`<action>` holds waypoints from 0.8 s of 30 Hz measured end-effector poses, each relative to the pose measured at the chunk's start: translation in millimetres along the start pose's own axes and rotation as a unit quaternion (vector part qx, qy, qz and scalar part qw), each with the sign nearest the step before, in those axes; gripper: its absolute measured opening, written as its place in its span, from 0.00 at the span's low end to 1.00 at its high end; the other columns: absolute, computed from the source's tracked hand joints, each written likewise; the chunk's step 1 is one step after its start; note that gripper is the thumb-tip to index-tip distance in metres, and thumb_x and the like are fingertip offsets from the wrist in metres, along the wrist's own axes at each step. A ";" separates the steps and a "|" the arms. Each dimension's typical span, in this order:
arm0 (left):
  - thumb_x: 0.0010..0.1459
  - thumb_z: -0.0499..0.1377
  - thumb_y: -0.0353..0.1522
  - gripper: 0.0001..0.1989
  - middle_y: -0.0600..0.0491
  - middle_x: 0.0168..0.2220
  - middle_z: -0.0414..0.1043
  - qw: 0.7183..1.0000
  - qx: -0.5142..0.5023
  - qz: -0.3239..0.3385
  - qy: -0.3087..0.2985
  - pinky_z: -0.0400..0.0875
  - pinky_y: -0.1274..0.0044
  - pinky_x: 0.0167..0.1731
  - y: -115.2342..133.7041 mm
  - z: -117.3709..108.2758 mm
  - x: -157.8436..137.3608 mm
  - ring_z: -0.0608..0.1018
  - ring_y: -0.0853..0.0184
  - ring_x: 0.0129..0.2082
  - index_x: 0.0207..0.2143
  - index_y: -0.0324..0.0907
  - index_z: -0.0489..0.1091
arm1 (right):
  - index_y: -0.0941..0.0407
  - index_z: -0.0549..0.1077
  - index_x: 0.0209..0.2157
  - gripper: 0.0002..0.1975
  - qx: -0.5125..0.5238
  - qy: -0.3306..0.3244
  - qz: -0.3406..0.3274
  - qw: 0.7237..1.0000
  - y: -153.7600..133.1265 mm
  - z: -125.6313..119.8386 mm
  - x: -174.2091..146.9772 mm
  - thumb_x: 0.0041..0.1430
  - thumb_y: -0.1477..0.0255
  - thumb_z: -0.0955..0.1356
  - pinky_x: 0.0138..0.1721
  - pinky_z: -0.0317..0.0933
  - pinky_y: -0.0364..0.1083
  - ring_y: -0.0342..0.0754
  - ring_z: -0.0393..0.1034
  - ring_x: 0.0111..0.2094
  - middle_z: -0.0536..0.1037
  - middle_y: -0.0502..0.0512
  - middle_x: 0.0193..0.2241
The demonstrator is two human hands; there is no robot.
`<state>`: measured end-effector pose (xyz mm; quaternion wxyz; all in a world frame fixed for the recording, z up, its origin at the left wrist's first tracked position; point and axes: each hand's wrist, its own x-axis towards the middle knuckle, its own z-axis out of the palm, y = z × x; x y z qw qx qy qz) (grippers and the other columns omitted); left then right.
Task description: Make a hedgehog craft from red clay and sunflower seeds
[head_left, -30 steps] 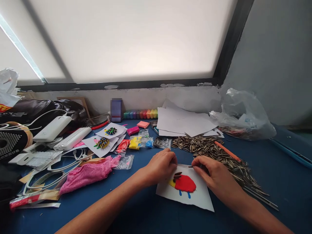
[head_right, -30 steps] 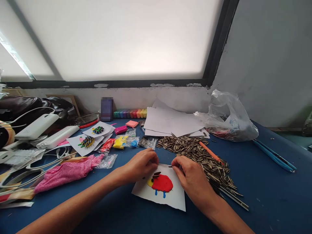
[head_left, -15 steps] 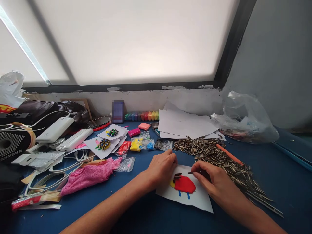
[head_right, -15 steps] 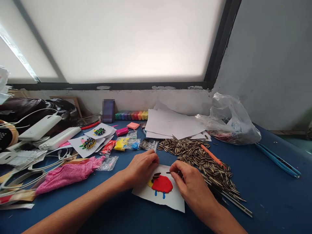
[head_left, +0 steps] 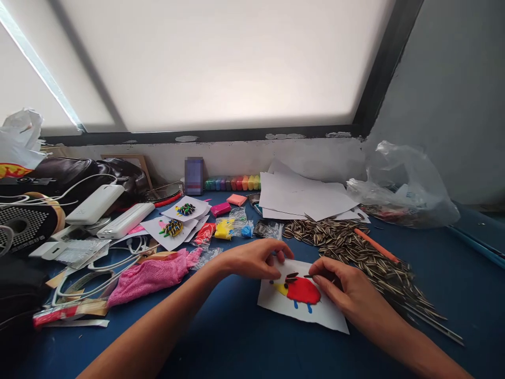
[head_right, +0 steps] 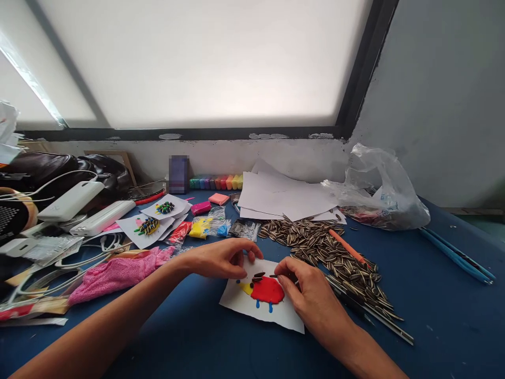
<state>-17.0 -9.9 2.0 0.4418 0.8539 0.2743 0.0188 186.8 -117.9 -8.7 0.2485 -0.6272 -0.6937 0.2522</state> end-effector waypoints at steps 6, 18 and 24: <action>0.43 0.68 0.38 0.31 0.53 0.42 0.66 0.997 0.066 -0.006 -0.030 0.64 0.79 0.34 7.2 0.0 -3.5 0.70 0.68 0.36 0.51 0.46 0.67 | 0.52 0.71 0.30 0.10 -0.006 0.006 -0.013 1.000 1.5 3.4 -0.4 0.62 0.68 0.61 0.29 0.61 0.44 0.46 0.69 0.28 0.76 0.50 0.28; 0.41 0.69 0.38 0.33 0.55 0.41 0.66 0.991 0.129 -0.035 -0.029 0.61 0.78 0.38 14.5 7.5 -2.3 0.69 0.65 0.41 0.51 0.49 0.65 | 0.53 0.70 0.30 0.09 -0.013 0.025 -0.031 0.999 -1.1 9.7 0.8 0.61 0.73 0.60 0.31 0.61 0.45 0.46 0.68 0.29 0.73 0.51 0.29; 0.42 0.69 0.38 0.32 0.55 0.41 0.67 0.990 0.136 -0.024 -0.033 0.62 0.78 0.38 15.0 6.4 -2.3 0.69 0.66 0.40 0.51 0.49 0.65 | 0.53 0.70 0.31 0.10 -0.008 0.012 -0.020 1.000 2.4 13.1 0.1 0.62 0.72 0.59 0.32 0.60 0.46 0.46 0.68 0.30 0.73 0.51 0.30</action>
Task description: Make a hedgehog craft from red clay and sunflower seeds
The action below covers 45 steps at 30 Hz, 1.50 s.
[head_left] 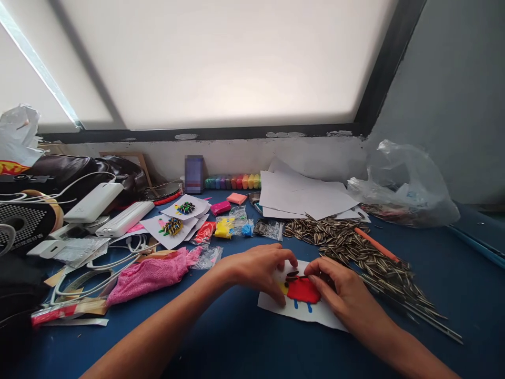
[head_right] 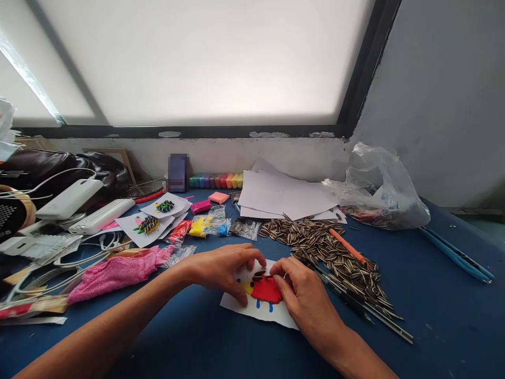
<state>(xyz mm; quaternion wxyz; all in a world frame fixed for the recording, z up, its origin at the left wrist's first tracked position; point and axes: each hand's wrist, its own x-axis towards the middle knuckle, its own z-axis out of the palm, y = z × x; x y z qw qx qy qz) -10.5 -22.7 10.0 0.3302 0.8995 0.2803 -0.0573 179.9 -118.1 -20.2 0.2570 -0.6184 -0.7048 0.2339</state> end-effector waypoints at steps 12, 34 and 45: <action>0.42 0.69 0.36 0.29 0.55 0.42 0.67 1.000 -0.015 0.006 0.009 0.62 0.79 0.37 -4.8 1.2 0.8 0.70 0.66 0.40 0.48 0.46 0.66 | 0.53 0.70 0.31 0.10 -0.004 0.006 0.011 1.000 0.6 1.4 1.2 0.62 0.70 0.59 0.30 0.60 0.45 0.46 0.67 0.28 0.74 0.51 0.29; 0.51 0.52 0.22 0.16 0.54 0.37 0.71 0.995 -0.048 0.031 0.084 0.66 0.80 0.34 -10.0 2.7 4.3 0.72 0.70 0.34 0.42 0.40 0.69 | 0.53 0.69 0.32 0.09 -0.007 0.028 -0.025 0.999 -1.6 1.3 -0.3 0.62 0.73 0.59 0.31 0.61 0.46 0.46 0.68 0.30 0.72 0.52 0.31; 0.55 0.58 0.28 0.06 0.49 0.39 0.68 0.976 0.031 0.039 0.214 0.65 0.74 0.44 -13.6 23.8 25.1 0.69 0.63 0.43 0.37 0.40 0.71 | 0.53 0.68 0.30 0.09 -0.013 0.038 -0.032 0.999 -3.8 0.8 -0.4 0.63 0.72 0.59 0.32 0.62 0.47 0.47 0.68 0.30 0.73 0.53 0.30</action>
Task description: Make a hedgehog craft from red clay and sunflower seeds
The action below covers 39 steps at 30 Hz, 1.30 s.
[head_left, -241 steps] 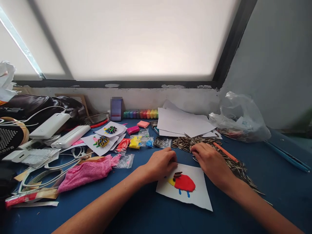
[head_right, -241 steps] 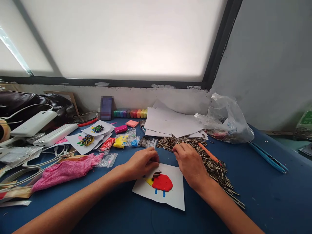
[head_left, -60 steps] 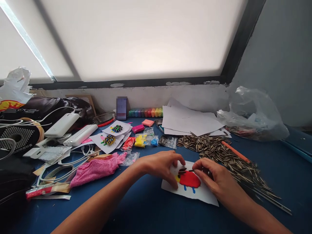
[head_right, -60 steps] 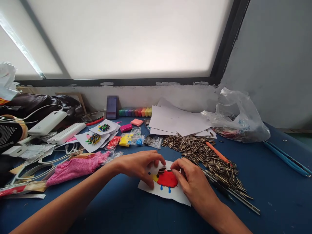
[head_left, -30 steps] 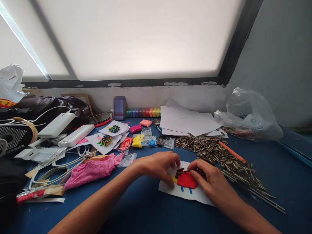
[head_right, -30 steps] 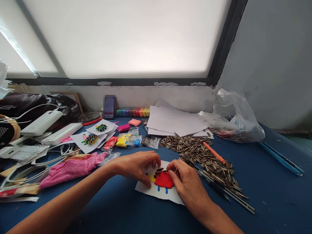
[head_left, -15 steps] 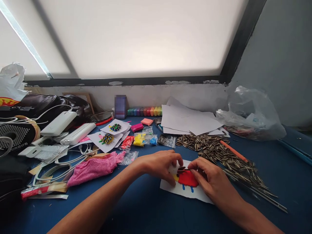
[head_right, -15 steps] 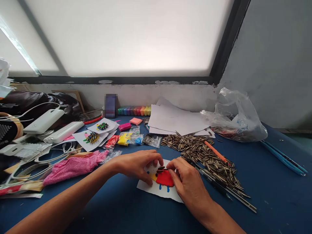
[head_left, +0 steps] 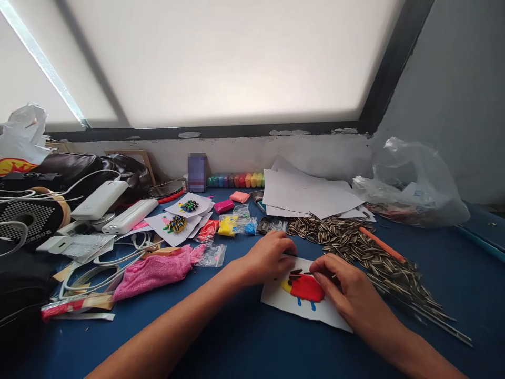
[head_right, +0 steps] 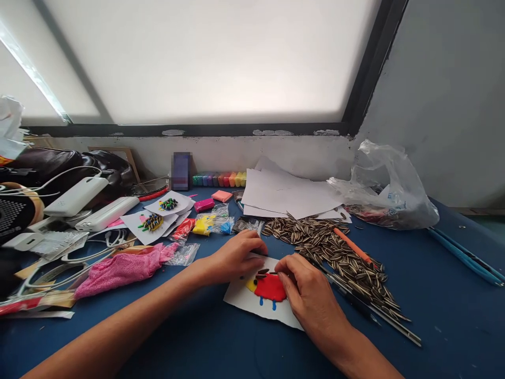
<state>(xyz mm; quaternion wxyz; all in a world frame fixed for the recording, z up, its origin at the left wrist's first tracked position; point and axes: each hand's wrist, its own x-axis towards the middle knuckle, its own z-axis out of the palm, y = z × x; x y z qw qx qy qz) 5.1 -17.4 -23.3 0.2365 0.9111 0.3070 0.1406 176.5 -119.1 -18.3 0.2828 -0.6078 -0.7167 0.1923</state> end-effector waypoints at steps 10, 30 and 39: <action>0.53 0.59 0.26 0.03 0.52 0.36 0.69 0.997 -0.069 -0.007 0.035 0.64 0.75 0.43 -1.7 8.5 -1.3 0.69 0.66 0.39 0.33 0.40 0.70 | 0.53 0.69 0.31 0.09 0.005 -0.009 0.007 1.000 1.6 2.4 -0.2 0.62 0.71 0.60 0.30 0.62 0.46 0.47 0.68 0.29 0.73 0.52 0.29; 0.57 0.58 0.29 0.03 0.51 0.37 0.69 0.999 -0.024 0.010 0.036 0.62 0.73 0.44 -0.9 11.5 -2.0 0.68 0.66 0.40 0.31 0.40 0.71 | 0.53 0.71 0.30 0.09 -0.004 -0.001 0.014 1.000 4.6 6.1 3.1 0.60 0.71 0.61 0.29 0.61 0.46 0.46 0.67 0.26 0.74 0.51 0.26; 0.56 0.59 0.29 0.02 0.52 0.36 0.69 0.999 -0.029 0.011 0.039 0.62 0.74 0.44 -0.5 11.9 -1.4 0.69 0.66 0.39 0.31 0.40 0.71 | 0.53 0.71 0.31 0.09 -0.008 -0.013 0.023 1.000 4.4 5.6 2.6 0.61 0.71 0.60 0.29 0.61 0.46 0.46 0.67 0.26 0.74 0.51 0.27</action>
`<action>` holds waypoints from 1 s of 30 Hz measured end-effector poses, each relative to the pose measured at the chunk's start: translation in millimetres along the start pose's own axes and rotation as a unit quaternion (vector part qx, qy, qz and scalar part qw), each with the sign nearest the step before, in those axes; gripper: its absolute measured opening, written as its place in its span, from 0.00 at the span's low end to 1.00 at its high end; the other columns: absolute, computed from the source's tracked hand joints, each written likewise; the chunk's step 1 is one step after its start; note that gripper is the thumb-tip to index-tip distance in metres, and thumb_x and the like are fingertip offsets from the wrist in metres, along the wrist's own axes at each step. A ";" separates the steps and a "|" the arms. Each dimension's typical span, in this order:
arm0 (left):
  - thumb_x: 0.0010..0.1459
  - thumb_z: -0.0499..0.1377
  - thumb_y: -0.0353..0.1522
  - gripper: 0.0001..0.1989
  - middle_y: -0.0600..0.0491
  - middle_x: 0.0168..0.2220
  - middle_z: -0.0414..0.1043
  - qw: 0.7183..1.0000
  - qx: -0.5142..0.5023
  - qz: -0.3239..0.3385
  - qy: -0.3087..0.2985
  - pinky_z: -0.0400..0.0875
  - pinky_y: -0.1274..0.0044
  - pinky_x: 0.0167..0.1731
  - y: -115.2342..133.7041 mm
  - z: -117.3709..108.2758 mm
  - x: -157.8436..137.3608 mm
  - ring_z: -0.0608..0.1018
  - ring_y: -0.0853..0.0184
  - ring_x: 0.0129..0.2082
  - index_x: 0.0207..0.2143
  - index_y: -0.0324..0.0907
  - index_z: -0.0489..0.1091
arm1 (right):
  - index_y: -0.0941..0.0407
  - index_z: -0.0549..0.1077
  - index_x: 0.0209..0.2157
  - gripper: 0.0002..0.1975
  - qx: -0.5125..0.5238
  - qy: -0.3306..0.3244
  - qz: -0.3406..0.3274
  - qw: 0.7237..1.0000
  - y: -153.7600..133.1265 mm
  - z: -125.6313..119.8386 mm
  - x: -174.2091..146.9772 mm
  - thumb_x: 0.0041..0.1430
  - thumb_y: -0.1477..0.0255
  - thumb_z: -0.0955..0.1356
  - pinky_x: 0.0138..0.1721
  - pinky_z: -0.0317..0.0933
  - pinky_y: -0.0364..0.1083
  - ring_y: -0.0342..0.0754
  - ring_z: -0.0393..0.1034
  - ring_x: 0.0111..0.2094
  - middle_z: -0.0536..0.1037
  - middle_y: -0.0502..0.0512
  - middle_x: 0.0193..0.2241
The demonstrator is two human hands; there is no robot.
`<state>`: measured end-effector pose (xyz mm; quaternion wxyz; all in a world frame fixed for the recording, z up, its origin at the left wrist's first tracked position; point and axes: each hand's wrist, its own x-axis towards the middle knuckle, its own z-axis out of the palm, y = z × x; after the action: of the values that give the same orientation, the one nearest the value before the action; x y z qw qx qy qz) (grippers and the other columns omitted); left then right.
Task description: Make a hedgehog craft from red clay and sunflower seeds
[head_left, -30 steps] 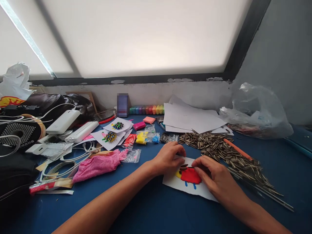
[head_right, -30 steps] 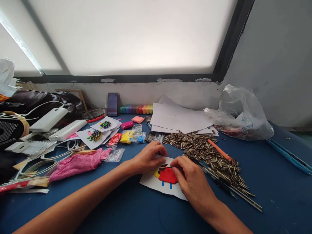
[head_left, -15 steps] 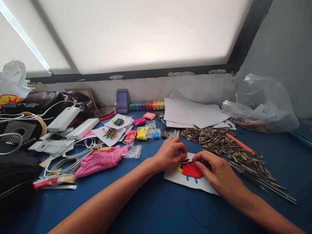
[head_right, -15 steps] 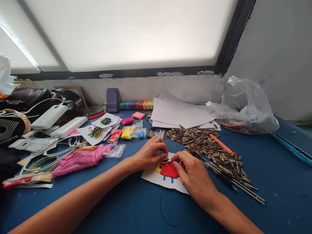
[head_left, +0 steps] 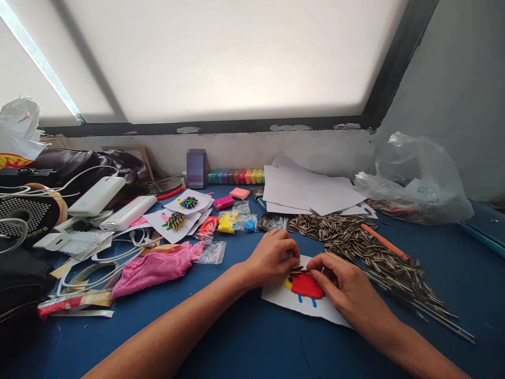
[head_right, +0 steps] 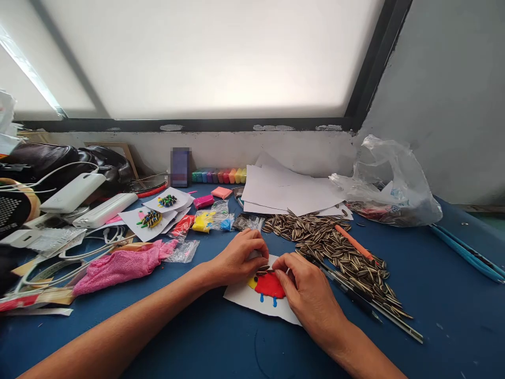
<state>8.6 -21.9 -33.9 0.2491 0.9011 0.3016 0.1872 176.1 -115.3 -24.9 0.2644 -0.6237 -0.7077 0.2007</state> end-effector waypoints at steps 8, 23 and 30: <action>0.56 0.59 0.29 0.02 0.51 0.36 0.69 1.000 0.002 0.001 0.005 0.63 0.73 0.43 -1.4 2.1 0.4 0.69 0.65 0.40 0.31 0.40 0.71 | 0.53 0.70 0.29 0.09 -0.010 0.004 -0.004 1.000 -1.2 -0.9 0.3 0.60 0.72 0.61 0.27 0.60 0.45 0.45 0.66 0.25 0.74 0.51 0.26; 0.56 0.59 0.28 0.02 0.52 0.34 0.69 1.000 -0.004 0.014 0.012 0.62 0.74 0.42 -1.7 1.2 -0.2 0.69 0.66 0.38 0.30 0.40 0.71 | 0.53 0.71 0.30 0.09 -0.037 -0.001 -0.010 0.999 -3.5 0.7 1.9 0.60 0.73 0.61 0.30 0.61 0.45 0.46 0.68 0.27 0.74 0.51 0.28; 0.55 0.59 0.27 0.02 0.53 0.34 0.69 1.000 -0.004 0.020 0.020 0.62 0.74 0.42 -4.5 4.0 0.0 0.69 0.67 0.38 0.30 0.40 0.71 | 0.53 0.71 0.30 0.10 -0.050 -0.013 -0.010 0.999 -3.4 0.7 3.8 0.61 0.73 0.60 0.31 0.60 0.46 0.46 0.68 0.29 0.74 0.52 0.29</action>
<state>8.5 -20.2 -39.6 0.2422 0.9022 0.2875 0.2117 172.7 -112.1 -22.9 0.2254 -0.6261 -0.7267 0.1704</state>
